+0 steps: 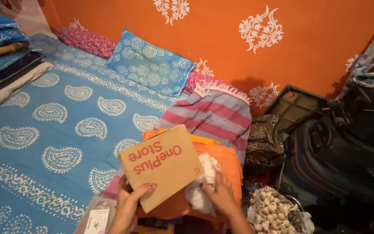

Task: Opening a package of traditional bangles, wrapping items in cloth, and placing them on a storage shelf.

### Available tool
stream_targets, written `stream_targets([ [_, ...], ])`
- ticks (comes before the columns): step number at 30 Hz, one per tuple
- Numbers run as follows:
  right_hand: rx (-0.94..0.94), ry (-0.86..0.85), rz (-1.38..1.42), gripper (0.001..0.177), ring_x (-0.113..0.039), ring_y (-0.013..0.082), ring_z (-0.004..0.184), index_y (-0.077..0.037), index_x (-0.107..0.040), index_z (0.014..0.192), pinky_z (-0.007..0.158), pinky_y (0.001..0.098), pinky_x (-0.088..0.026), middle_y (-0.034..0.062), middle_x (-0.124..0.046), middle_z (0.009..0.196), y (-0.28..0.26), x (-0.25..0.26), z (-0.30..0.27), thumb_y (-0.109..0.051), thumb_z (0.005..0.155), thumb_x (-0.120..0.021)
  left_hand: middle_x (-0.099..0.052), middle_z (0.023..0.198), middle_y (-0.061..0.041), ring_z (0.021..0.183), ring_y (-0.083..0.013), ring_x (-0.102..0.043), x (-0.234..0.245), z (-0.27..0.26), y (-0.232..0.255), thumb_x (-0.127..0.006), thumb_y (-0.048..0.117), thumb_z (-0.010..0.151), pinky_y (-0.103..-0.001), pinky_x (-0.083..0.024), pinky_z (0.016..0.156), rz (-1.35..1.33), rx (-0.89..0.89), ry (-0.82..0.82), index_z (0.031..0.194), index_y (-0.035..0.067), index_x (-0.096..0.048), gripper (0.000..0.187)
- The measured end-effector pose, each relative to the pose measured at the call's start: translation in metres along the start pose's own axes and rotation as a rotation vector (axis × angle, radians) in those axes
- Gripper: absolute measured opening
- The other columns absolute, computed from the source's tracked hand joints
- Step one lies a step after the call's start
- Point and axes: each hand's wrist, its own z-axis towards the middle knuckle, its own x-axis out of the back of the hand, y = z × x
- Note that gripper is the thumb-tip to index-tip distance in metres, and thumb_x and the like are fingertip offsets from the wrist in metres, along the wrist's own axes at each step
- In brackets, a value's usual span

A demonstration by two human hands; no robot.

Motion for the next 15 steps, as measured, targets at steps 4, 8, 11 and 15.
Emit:
stream_targets([
  [4, 0.049, -0.082, -0.159, 0.069, -0.051, 0.0398, 0.130, -0.009, -0.063, 0.138, 0.102, 0.0483, -0.038, 0.0215, -0.057, 0.137, -0.017, 0.010, 0.003, -0.037, 0.078, -0.083, -0.062, 0.123, -0.020, 0.108, -0.0301, -0.067, -0.005, -0.011, 0.021, -0.079, 0.008, 0.066, -0.043, -0.057, 0.089, -0.042, 0.090, 0.056, 0.143, 0.000, -0.035, 0.089],
  [8, -0.048, 0.164, -0.054, 0.049, -0.062, 0.0288, 0.120, -0.015, -0.073, 0.123, 0.103, 0.0396, -0.048, 0.0115, -0.067, 0.128, -0.049, 0.032, 0.003, -0.042, 0.082, -0.075, -0.061, 0.125, -0.020, 0.113, -0.0324, -0.066, 0.004, -0.009, 0.017, -0.077, 0.005, 0.063, -0.047, -0.055, 0.092, -0.088, 0.138, 0.053, 0.143, 0.003, -0.036, 0.090],
  [11, -0.101, 0.094, 0.287, 0.056, -0.063, 0.0245, 0.121, -0.012, -0.065, 0.132, 0.102, 0.0383, -0.050, 0.0100, -0.067, 0.131, -0.054, 0.036, 0.009, -0.041, 0.084, -0.072, -0.061, 0.127, -0.021, 0.118, -0.0332, -0.064, 0.003, -0.013, 0.021, -0.078, 0.003, 0.061, -0.048, -0.054, 0.096, -0.080, 0.115, -0.009, 0.143, 0.002, -0.038, 0.091],
  [15, -0.211, -0.326, 0.913, 0.079, -0.056, 0.0203, 0.132, -0.009, -0.044, 0.152, 0.109, 0.0373, -0.043, 0.0103, -0.059, 0.143, -0.077, 0.058, 0.006, -0.039, 0.084, -0.072, -0.062, 0.131, -0.020, 0.125, -0.0325, -0.060, 0.000, -0.020, 0.024, -0.078, 0.003, 0.057, -0.047, -0.048, 0.102, -0.028, 0.105, -0.188, 0.145, 0.003, -0.042, 0.095],
])
